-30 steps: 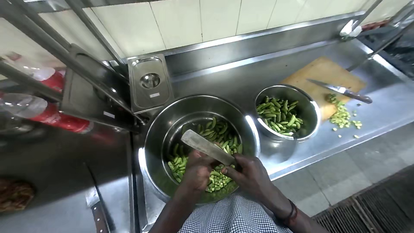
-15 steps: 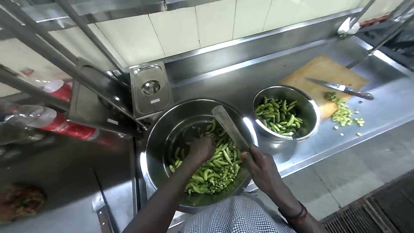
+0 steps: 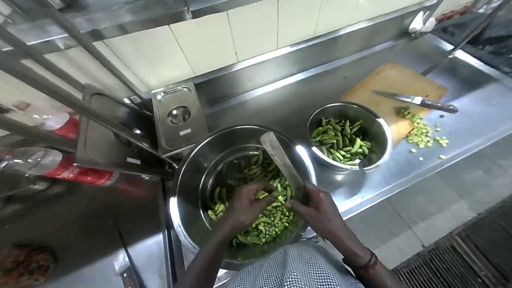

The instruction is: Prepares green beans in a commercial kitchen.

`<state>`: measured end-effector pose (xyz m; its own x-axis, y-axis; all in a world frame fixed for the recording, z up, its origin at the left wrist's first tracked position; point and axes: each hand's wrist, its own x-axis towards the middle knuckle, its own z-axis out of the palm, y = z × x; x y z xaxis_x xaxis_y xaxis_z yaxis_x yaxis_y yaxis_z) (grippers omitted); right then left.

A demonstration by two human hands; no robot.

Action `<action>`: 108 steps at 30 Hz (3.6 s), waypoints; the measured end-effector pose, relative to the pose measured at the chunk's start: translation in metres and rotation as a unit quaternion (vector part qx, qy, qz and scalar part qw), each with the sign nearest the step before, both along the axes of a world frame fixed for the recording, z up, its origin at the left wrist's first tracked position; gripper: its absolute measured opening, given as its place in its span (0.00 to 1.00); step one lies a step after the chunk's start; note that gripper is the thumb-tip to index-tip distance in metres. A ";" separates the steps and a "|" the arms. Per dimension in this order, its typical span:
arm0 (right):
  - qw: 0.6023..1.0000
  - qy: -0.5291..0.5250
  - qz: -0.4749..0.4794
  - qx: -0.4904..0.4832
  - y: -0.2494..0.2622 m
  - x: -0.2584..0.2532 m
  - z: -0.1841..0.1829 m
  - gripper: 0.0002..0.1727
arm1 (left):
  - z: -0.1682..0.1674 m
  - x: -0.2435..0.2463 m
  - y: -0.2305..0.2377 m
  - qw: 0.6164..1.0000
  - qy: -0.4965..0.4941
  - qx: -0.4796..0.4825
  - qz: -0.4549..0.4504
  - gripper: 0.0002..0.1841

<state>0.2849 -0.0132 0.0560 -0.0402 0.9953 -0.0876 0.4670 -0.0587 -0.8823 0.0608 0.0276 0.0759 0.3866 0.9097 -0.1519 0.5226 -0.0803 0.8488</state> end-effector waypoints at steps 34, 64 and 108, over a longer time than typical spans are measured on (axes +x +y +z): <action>0.987 -0.078 0.057 0.127 -0.005 -0.026 0.003 0.22 | -0.009 0.015 -0.030 0.814 -0.462 -0.318 0.152 0.04; 0.994 -0.069 -0.005 0.086 -0.002 0.003 -0.004 0.26 | -0.068 0.007 0.022 0.965 0.242 -0.025 -0.101 0.11; 0.995 0.022 0.074 0.064 -0.001 -0.012 -0.003 0.30 | -0.021 0.017 -0.036 0.788 -0.460 -0.306 0.272 0.11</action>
<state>0.2730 -0.0145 0.0529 -0.1880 0.9811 0.0455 0.4233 0.1228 -0.8977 0.0778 -0.0082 0.0551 0.1677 0.8437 -0.5099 -0.5209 0.5150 0.6808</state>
